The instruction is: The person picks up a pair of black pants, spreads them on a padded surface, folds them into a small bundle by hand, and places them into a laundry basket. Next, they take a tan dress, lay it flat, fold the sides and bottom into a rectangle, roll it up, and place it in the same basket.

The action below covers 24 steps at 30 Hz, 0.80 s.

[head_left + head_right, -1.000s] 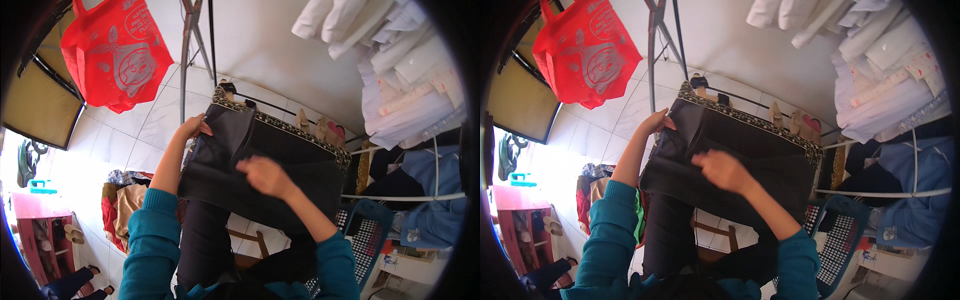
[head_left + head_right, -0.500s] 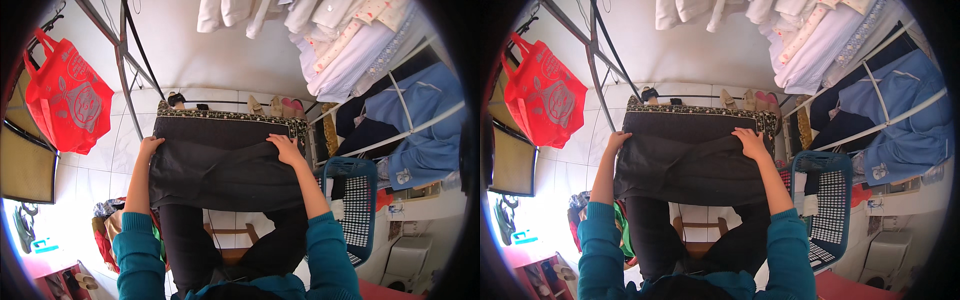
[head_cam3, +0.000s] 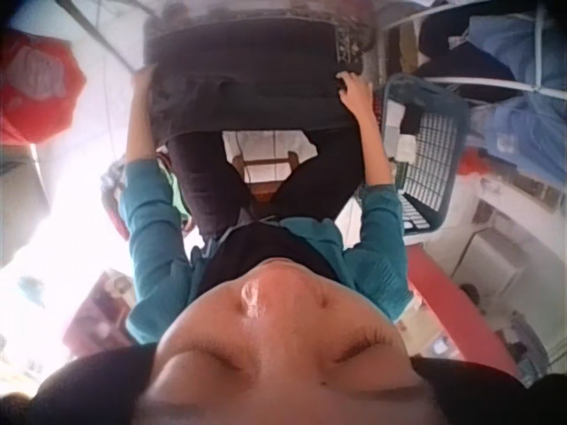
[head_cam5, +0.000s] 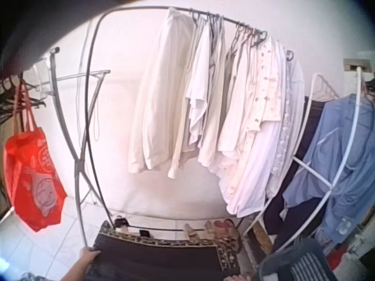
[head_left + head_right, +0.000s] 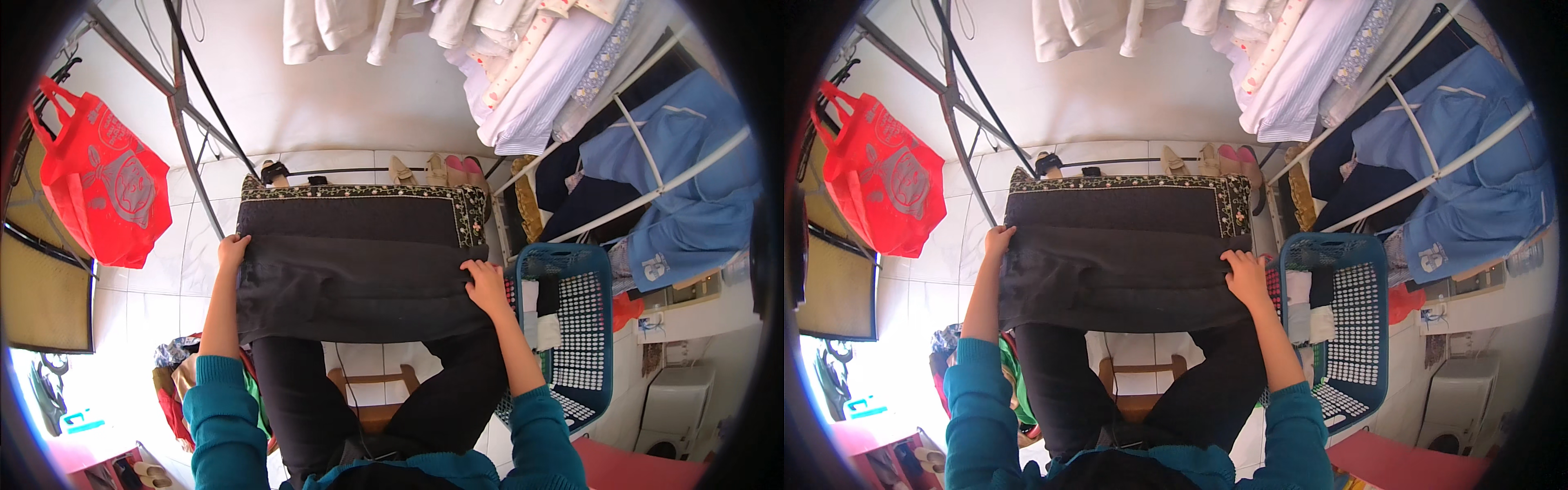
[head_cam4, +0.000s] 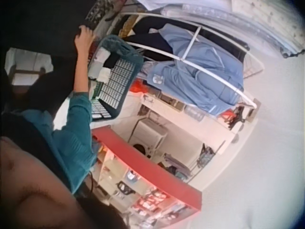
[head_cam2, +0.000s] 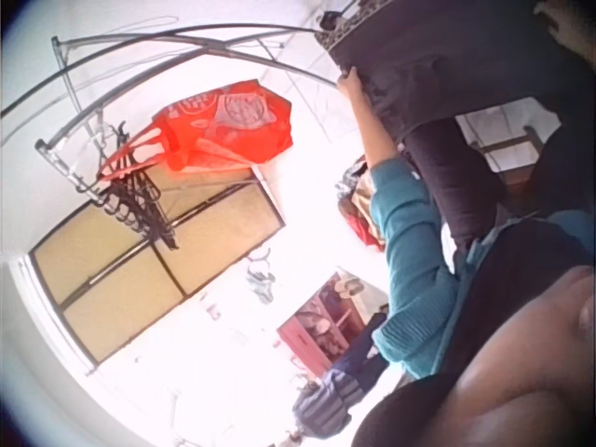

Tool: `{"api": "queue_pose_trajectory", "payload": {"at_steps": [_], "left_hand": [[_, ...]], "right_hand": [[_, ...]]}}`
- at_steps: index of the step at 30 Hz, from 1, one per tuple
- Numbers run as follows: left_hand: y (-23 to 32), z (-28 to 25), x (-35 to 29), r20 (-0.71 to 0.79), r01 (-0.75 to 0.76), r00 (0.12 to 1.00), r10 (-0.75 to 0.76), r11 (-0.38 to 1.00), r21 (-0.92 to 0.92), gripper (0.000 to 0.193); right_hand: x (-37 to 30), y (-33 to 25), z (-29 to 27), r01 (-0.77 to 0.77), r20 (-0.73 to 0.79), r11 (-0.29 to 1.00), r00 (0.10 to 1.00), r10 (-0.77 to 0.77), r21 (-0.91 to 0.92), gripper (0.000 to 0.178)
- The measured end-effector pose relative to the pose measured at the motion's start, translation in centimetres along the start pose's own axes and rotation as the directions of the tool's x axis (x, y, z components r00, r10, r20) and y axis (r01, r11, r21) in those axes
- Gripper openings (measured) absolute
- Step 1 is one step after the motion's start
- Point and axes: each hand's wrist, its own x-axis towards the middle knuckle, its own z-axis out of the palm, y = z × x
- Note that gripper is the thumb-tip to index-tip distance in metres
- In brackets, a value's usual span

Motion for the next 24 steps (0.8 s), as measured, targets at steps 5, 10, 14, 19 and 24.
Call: {"api": "queue_pose_trajectory", "payload": {"at_steps": [5, 10, 14, 19, 24], "left_hand": [[0.3, 0.4, -1.2, -0.112, -0.022, 0.993, 0.029, 0.998, 0.063, 0.043], [-0.5, 0.1, -1.8, -0.089, -0.004, 0.996, 0.004, 1.000, -0.005, 0.040], [-0.6, 0.6, -2.4, -0.227, -0.093, 0.971, 0.072, 0.992, -0.084, 0.034], [-2.2, 1.1, -2.7, -0.423, -0.236, 0.893, 0.155, 0.961, -0.145, 0.032], [-3.7, -0.3, -3.0, -0.341, -0.240, 0.901, 0.269, 0.963, 0.123, 0.029]], "right_hand": [[1.2, 3.6, 1.5, -0.378, -0.155, 0.797, 0.854, 0.496, 0.471, 0.032], [4.6, 5.0, 4.0, -0.607, -0.009, 0.719, 0.762, 0.647, 0.339, 0.034], [5.0, 5.6, 4.4, -0.521, -0.326, 0.707, 0.642, 0.694, 0.478, 0.029], [6.9, 4.1, 4.8, -0.539, -0.289, 0.672, 0.628, 0.722, 0.508, 0.030], [7.1, 4.2, 6.5, -0.560, -0.404, 0.791, 0.682, 0.609, 0.246, 0.031]]}}
